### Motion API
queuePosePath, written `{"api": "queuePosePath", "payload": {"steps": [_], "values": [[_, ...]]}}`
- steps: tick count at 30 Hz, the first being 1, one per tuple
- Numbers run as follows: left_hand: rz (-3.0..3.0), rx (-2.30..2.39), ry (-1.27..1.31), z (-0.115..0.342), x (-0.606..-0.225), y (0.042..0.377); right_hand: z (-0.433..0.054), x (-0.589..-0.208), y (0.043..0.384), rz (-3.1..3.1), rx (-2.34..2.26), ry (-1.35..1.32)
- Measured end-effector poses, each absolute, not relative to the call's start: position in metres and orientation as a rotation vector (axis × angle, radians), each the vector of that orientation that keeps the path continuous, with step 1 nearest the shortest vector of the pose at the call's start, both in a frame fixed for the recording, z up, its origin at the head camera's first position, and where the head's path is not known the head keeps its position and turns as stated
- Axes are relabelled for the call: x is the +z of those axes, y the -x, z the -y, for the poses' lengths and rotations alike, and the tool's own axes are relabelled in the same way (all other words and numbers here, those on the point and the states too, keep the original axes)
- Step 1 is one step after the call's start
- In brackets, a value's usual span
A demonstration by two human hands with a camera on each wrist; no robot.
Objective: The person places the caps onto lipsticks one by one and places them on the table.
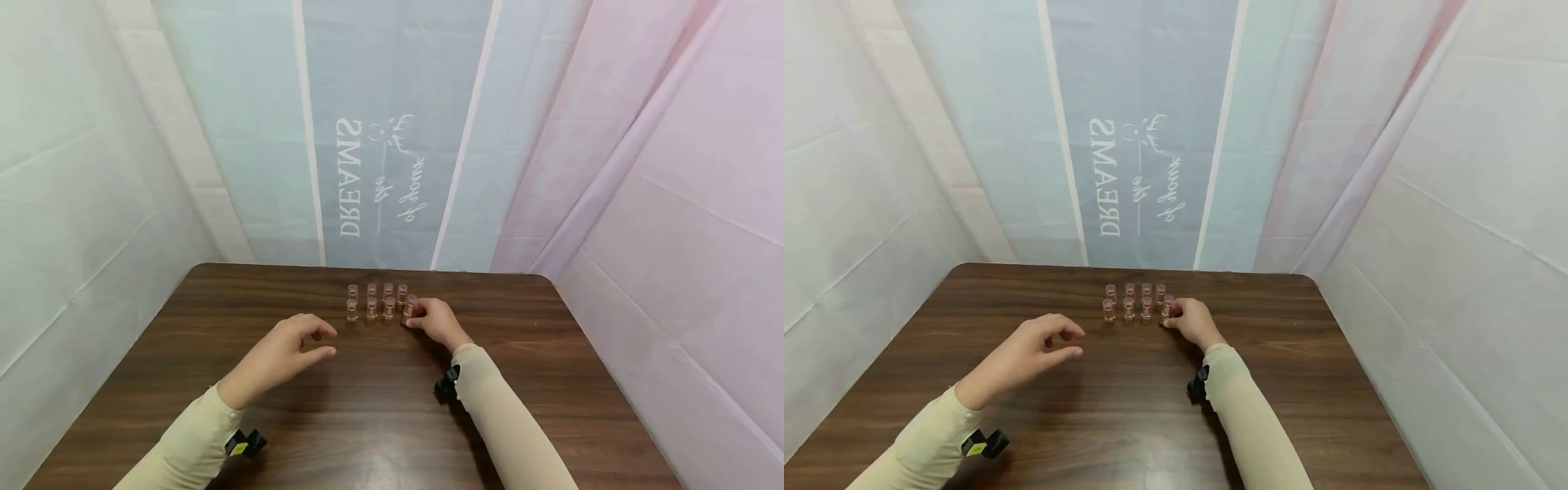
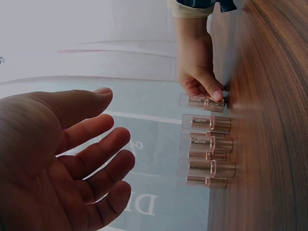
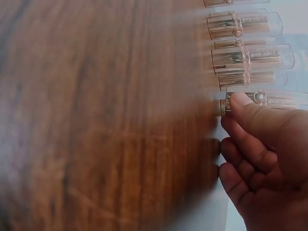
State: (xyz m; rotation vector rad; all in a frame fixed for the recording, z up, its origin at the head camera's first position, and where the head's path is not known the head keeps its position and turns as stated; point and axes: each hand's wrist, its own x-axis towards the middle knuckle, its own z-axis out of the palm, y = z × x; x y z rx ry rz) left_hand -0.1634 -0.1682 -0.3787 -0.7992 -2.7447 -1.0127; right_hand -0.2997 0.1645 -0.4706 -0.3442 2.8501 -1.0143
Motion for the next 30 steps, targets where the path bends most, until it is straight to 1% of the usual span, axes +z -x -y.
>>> {"api": "queuePosePath", "payload": {"steps": [18, 30], "values": [[2.736, -0.996, 0.818, 0.173, -0.379, 0.163, -0.157, -0.478, 0.298, -2.877, -0.98, 0.34], [2.727, -1.04, 0.843, 0.171, -0.383, 0.165, -0.153, -0.475, 0.302, -2.929, -0.919, 0.352]]}}
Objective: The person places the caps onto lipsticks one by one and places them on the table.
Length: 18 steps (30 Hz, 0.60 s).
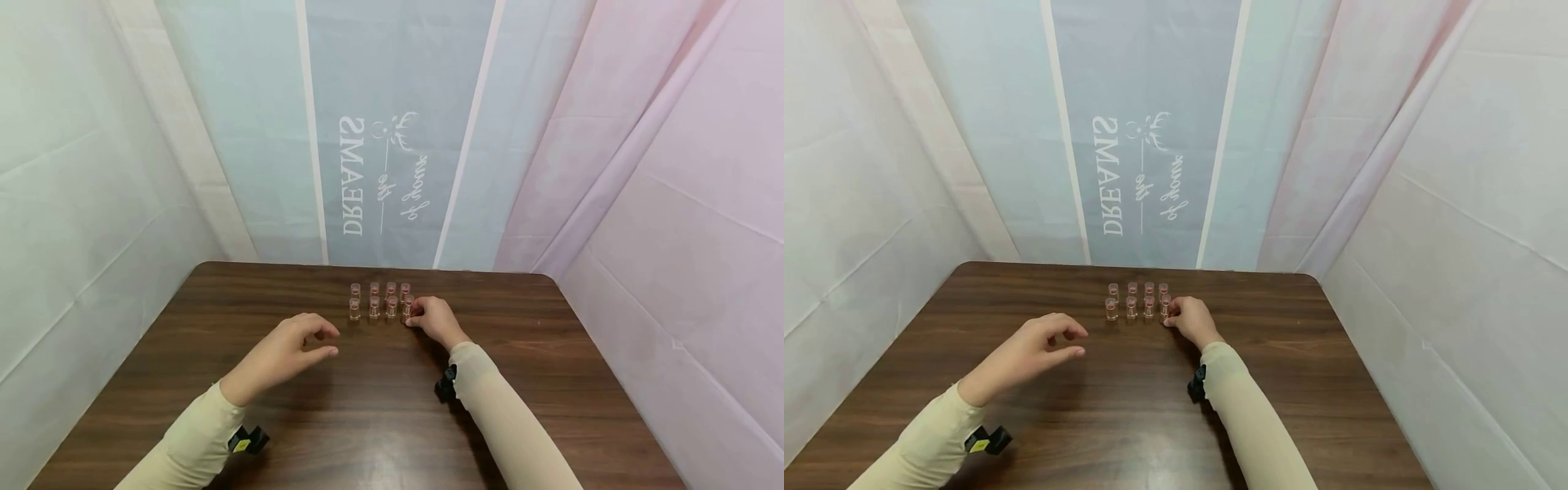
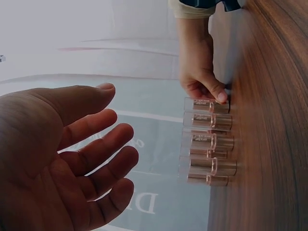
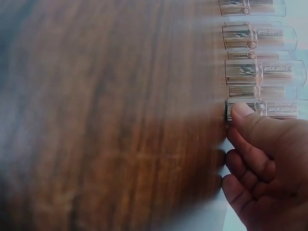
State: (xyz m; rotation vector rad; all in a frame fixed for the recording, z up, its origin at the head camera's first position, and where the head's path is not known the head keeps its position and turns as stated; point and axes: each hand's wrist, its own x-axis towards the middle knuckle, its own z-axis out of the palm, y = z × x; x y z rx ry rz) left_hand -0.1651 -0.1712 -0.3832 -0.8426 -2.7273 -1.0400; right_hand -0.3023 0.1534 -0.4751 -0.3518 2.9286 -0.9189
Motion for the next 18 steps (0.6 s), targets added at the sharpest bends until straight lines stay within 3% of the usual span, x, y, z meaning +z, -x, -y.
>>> {"api": "queuePosePath", "payload": {"steps": [18], "values": [[2.785, -0.947, 0.89, 0.1639, -0.3899, 0.1666, -0.1476, -0.4768, 0.3071, -2.917, -0.906, 0.38]]}}
